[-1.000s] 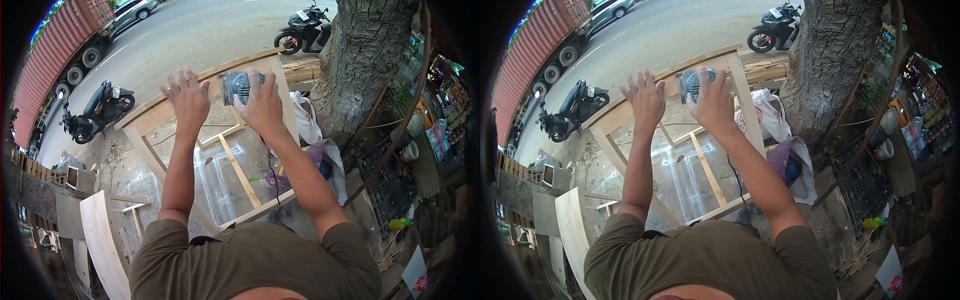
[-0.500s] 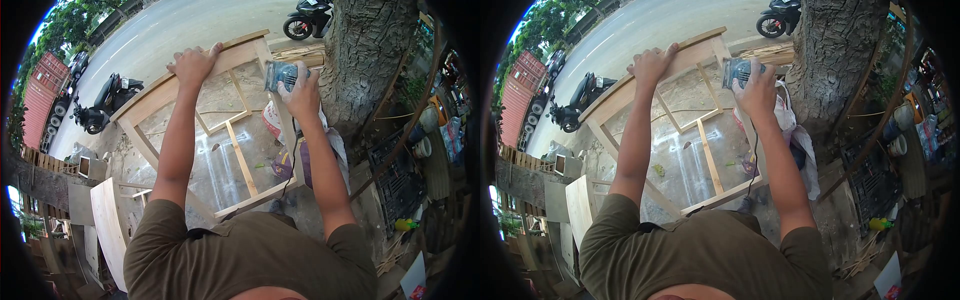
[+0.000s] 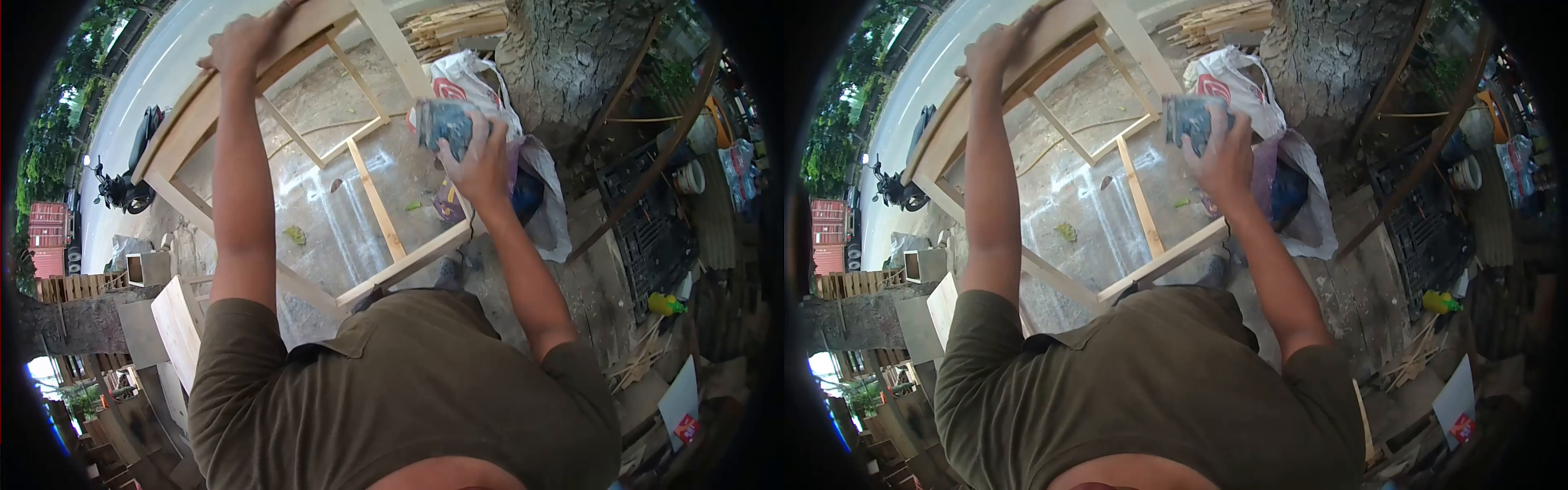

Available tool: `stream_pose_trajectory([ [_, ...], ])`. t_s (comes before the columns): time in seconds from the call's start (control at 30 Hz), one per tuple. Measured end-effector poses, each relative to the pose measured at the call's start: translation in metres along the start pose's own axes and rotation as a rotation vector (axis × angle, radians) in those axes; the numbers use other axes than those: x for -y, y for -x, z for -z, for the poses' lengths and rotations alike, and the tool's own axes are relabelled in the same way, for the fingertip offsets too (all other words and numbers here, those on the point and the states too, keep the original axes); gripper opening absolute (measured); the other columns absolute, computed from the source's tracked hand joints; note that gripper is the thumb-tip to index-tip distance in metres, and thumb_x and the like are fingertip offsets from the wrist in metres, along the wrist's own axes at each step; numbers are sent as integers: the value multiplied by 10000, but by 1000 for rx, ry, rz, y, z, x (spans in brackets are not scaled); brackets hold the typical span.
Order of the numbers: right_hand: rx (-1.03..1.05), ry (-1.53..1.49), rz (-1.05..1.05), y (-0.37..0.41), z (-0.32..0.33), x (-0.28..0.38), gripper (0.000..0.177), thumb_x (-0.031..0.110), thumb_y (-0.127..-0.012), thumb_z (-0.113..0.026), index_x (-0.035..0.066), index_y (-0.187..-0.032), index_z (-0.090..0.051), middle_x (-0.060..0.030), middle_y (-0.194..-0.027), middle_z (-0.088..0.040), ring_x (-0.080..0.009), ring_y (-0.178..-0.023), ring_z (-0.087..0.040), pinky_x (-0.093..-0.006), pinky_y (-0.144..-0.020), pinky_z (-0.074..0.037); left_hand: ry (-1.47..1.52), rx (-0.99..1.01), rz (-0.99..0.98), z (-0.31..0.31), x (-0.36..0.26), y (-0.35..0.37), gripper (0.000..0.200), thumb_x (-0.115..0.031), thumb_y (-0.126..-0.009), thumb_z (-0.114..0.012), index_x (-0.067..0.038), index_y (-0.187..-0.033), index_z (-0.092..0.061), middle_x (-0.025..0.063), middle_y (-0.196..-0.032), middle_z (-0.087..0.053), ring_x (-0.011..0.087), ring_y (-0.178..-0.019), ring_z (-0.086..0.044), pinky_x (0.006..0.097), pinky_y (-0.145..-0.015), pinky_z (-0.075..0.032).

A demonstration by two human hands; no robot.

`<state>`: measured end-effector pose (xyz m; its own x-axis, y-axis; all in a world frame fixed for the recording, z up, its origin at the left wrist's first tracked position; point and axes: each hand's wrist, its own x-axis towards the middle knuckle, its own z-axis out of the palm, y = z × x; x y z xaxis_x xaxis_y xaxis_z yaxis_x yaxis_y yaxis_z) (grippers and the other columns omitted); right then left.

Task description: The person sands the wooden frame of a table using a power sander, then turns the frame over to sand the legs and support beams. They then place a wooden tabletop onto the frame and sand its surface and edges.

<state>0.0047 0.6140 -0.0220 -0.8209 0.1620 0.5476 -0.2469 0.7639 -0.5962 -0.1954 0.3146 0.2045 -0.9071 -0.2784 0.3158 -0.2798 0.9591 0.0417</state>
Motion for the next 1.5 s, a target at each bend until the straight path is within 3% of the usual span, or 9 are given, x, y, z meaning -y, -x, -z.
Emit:
stream_pose_trajectory([
  [0.23, -171, 116, 142, -102, -12, 40, 462, 423, -912, -697, 45, -1175, -667, -249, -1139, -660, -443, -1061, -669, -533, -941, -550, 204, -109, -242, -12, 45, -61, 767, -694, -955, -588, -36, -1347, -629, 213, -1331, -677, 439, -1246, -622, 570, -1049, -454],
  [0.33, -45, 76, 281, -78, -8, 10, 669, 338, -828, -842, 139, -1381, -522, -227, -1246, -505, -466, -1121, -593, -528, -961, -532, -75, -479, -407, -65, 161, -104, 1105, -949, -814, -483, -99, -1517, -560, 241, -1469, -608, 498, -1456, -436, 692, -1186, -243],
  [0.37, 25, 59, 189, -56, -15, -9, 687, 297, -814, -844, 167, -1394, -499, -237, -1209, -488, -473, -1035, -611, -577, -835, -564, -197, -533, -272, -67, 188, -88, 1125, -929, -828, -500, -64, -1546, -497, 248, -1509, -566, 496, -1461, -428, 667, -1190, -258],
  [0.5, 106, 96, 99, 47, -6, -46, 692, 258, -813, -862, 111, -1379, -492, -235, -1242, -486, -454, -1102, -570, -535, -946, -514, -228, -548, 364, -107, 333, 9, 1148, -839, -854, -604, 66, -1531, -403, 336, -1556, -457, 482, -1468, -414, 655, -1152, -319],
  [0.67, 147, 59, -66, 150, -6, -52, 700, 210, -795, -875, 73, -1359, -484, -227, -1242, -474, -439, -1126, -548, -524, -967, -487, 449, -202, 617, -96, 289, 111, 707, -483, -847, -806, 104, -1210, -657, 258, -1012, -757, 387, -966, -744, 433, -913, -548],
  [1.0, 267, 5, 91, 234, -65, 85, 670, 230, -812, -871, 51, -1342, -503, -236, -1249, -471, -438, -1102, -553, -525, -937, -497, 735, -256, 328, -134, 363, 51, 759, -237, -725, -909, 116, -1268, -514, 237, -1167, -677, 296, -1056, -687, 397, -940, -542],
  [1.07, 274, -14, 78, 249, -82, 126, 661, 243, -822, -862, 50, -1344, -504, -246, -1251, -471, -444, -1102, -552, -524, -926, -501, 750, -300, 267, -135, 358, 49, 710, -363, -870, -801, 124, -1287, -497, 297, -1181, -684, 390, -1068, -702, 460, -967, -536],
  [1.2, 232, 18, 80, 279, -119, 215, 658, 247, -827, -852, 32, -1342, -503, -257, -1238, -475, -451, -1101, -548, -535, -936, -494, 731, -403, 203, -135, 358, 36, 672, -315, -864, -810, 135, -1252, -496, 392, -1245, -631, 477, -1231, -620, 491, -1026, -496],
  [1.5, 271, 35, 111, 354, -173, 343, 696, 221, -790, -870, 109, -1374, -510, -252, -1229, -506, -455, -1085, -573, -523, -875, -536, 850, -309, 183, -138, 365, 29, 667, -256, -845, -771, 104, -1295, -435, 390, -1108, -685, 514, -1099, -683, 528, -966, -543],
])
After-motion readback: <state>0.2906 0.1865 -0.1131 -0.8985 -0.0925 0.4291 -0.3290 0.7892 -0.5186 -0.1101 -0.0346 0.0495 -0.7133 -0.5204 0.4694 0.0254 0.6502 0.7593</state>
